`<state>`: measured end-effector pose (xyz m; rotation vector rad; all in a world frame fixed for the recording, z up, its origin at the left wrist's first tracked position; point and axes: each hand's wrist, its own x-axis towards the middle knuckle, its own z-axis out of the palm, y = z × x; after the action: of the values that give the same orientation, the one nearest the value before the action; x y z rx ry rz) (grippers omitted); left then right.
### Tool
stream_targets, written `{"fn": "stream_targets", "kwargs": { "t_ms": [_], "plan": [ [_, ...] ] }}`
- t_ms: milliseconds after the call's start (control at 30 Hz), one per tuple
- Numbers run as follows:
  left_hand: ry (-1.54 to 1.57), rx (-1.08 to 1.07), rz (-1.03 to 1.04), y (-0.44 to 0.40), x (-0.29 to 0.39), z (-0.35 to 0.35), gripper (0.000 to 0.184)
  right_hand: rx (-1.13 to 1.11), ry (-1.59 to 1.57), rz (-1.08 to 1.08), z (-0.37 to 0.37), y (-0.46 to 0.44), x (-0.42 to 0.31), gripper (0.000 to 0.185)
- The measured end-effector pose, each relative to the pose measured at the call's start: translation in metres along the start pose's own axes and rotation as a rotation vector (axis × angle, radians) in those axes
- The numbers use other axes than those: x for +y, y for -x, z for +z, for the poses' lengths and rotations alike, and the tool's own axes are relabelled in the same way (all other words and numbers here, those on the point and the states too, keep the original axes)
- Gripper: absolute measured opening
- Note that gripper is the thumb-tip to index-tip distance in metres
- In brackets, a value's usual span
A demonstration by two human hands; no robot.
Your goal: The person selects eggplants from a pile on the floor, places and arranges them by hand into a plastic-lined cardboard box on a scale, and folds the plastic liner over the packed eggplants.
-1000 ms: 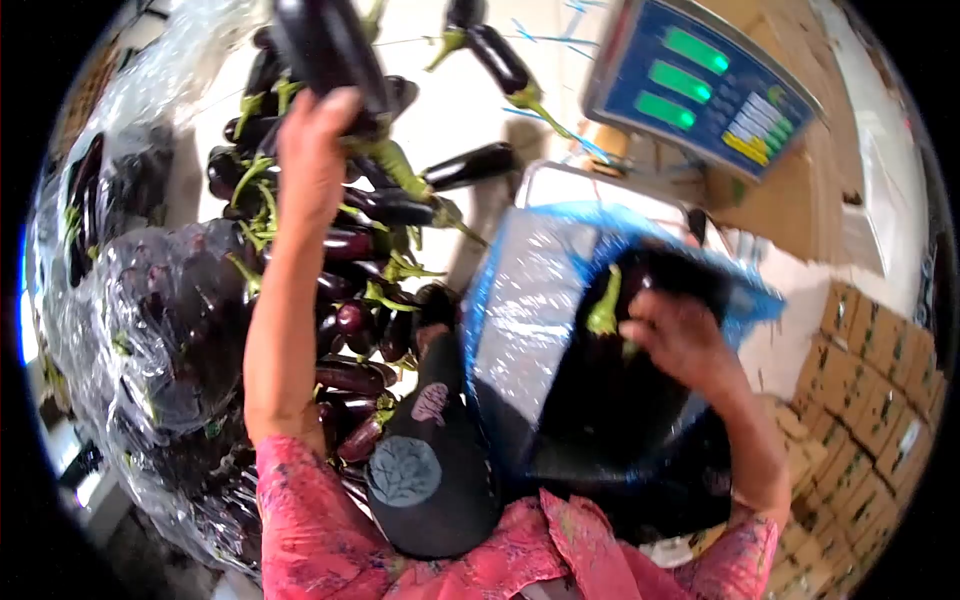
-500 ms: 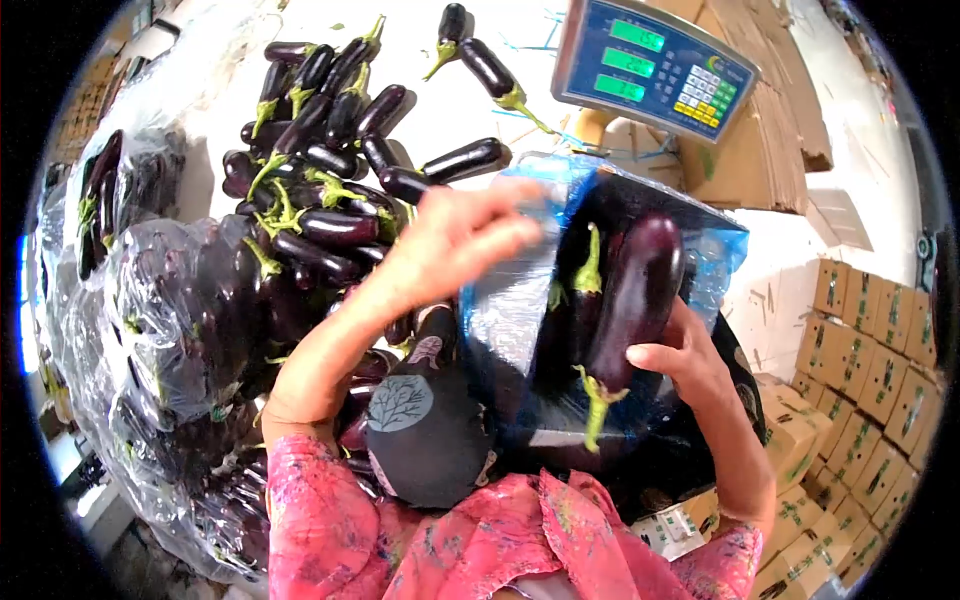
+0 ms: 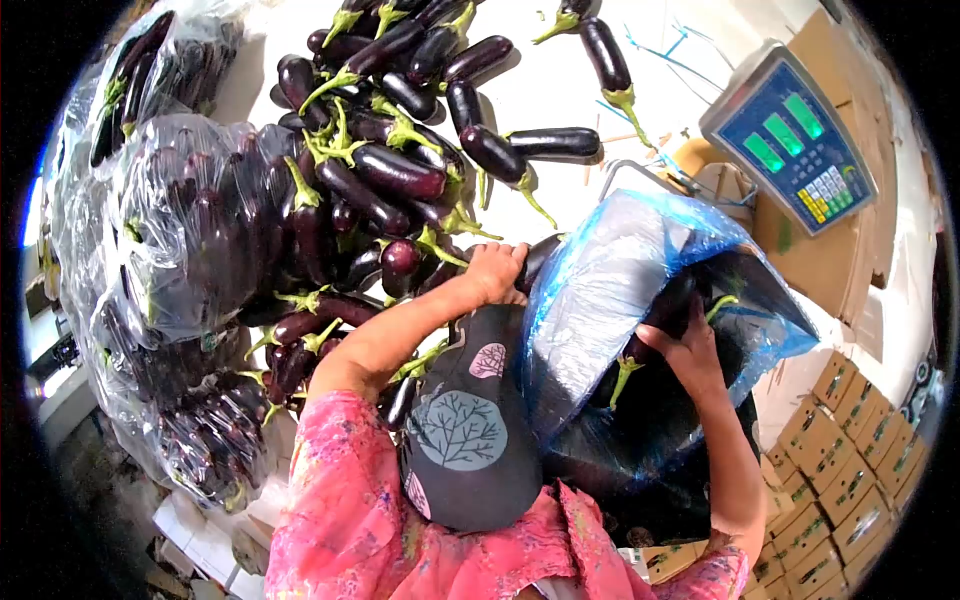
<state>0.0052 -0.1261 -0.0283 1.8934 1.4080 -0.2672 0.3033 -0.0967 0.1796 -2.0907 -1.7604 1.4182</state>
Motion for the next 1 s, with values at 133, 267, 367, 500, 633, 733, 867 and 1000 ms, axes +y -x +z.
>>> {"fn": "stream_targets", "kwargs": {
  "t_ms": [133,267,367,500,633,733,867,1000],
  "plan": [
    [0.157,0.096,-0.065,0.005,0.008,0.003,0.069,-0.043,-0.161,-0.007,0.006,-0.006,0.014,0.082],
    [0.246,0.263,-0.111,0.036,-0.005,-0.056,0.08,-0.07,-0.141,0.044,0.001,0.013,-0.001,0.074],
    [0.257,0.393,-0.168,0.068,-0.031,-0.119,0.083,-0.016,-0.178,0.062,0.008,0.016,0.0,0.074],
    [0.262,0.672,-0.074,0.097,-0.068,-0.191,0.084,0.124,-0.104,-0.037,0.021,0.007,0.008,0.068],
    [0.175,0.844,-0.297,0.075,-0.105,-0.222,0.08,0.093,-0.076,-0.02,0.029,-0.017,0.016,0.057],
    [-0.366,0.86,-0.32,0.04,-0.108,-0.209,0.063,0.14,0.06,-0.077,0.042,-0.009,0.014,0.061],
    [-0.183,0.702,0.048,-0.03,-0.039,-0.188,0.057,0.286,-0.08,-0.227,0.061,0.002,0.012,0.074],
    [-0.287,0.417,0.011,-0.119,0.003,-0.139,0.07,0.472,0.033,-0.199,0.084,0.0,0.005,0.084]
  ]
}}
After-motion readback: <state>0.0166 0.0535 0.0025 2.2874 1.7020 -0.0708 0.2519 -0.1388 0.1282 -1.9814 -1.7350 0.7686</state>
